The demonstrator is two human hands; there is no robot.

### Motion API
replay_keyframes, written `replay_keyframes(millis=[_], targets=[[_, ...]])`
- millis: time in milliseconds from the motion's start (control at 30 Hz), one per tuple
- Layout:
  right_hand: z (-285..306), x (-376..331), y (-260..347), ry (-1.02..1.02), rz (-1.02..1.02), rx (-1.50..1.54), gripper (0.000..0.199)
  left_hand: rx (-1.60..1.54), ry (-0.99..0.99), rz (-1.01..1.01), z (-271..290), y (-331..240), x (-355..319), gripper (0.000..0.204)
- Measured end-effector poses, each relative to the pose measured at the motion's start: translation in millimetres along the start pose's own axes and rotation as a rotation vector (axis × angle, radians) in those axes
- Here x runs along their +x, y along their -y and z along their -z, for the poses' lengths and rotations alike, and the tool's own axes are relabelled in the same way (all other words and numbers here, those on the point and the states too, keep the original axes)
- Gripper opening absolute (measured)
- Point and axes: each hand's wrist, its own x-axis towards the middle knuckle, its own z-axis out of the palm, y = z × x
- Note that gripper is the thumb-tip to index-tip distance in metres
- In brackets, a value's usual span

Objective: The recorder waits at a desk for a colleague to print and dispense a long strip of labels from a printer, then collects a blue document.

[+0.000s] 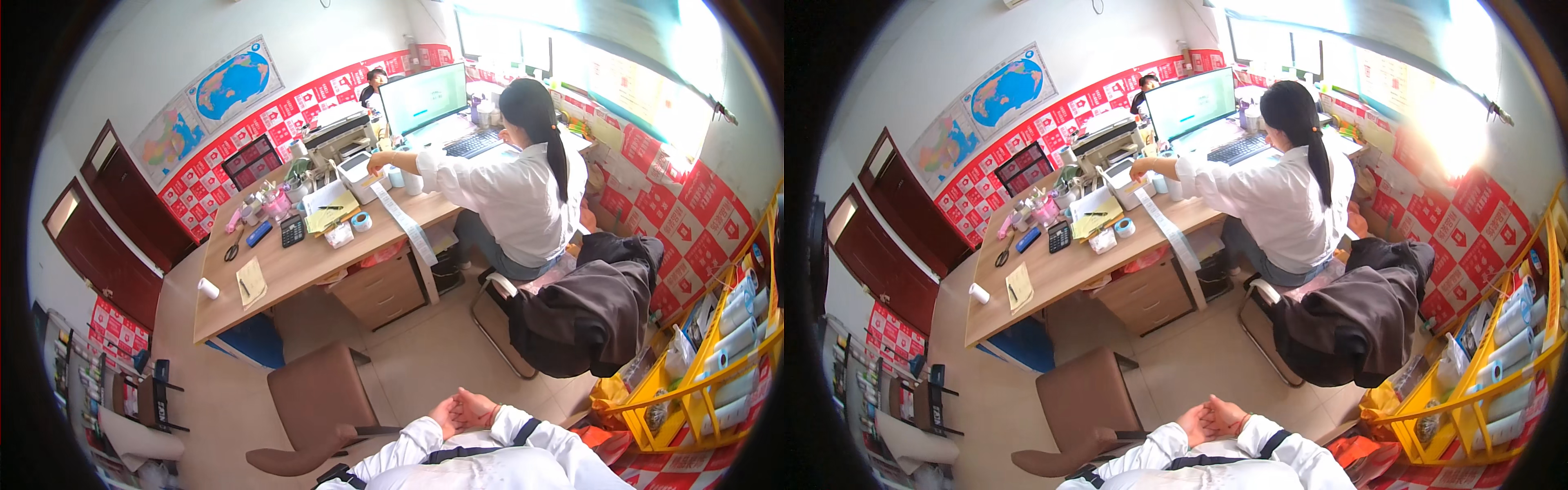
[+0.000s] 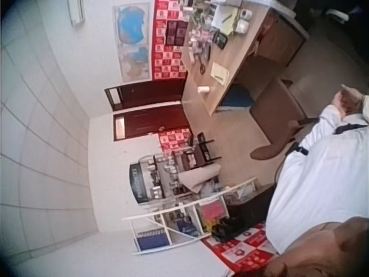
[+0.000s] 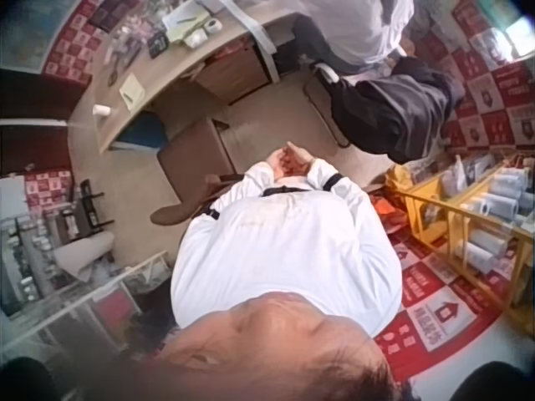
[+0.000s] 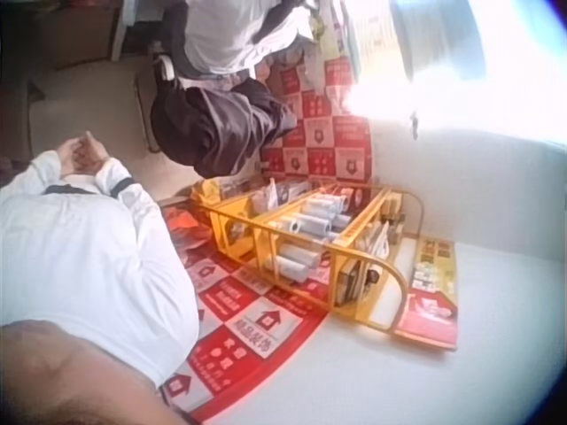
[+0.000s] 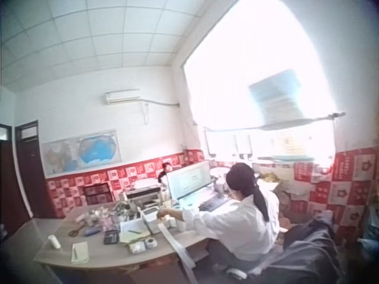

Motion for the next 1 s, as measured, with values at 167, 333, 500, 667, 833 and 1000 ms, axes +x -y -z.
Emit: replay_keyframes(millis=[167,333,500,667,833,1000], targets=[[11.8,6.5,-3.5,0.042,-0.016,0.001,0.05,-0.004,0.04,0.011,-0.8,0.2,0.2,0.032],[4.0,0.0,-0.4,-0.026,-0.006,-0.007,0.05,-0.003,0.05,-0.004,2.6,0.2,5.1,0.031],[14.3,4.6,-3.1,0.022,0.004,0.029,0.05,0.005,0.067,-0.021,8.2,2.1,14.6,0.03],[7.9,1.1,-1.3,0.007,0.01,0.009,0.048,-0.015,0.054,-0.023,5.3,1.1,9.6,0.028],[13.8,4.3,-2.0,0.015,0.008,-0.002,0.047,-0.019,0.045,-0.013,3.4,1.1,9.8,0.029],[6.7,1.1,0.1,0.032,-0.011,-0.002,0.047,-0.025,0.031,-0.015,5.5,1.6,9.8,0.033]])
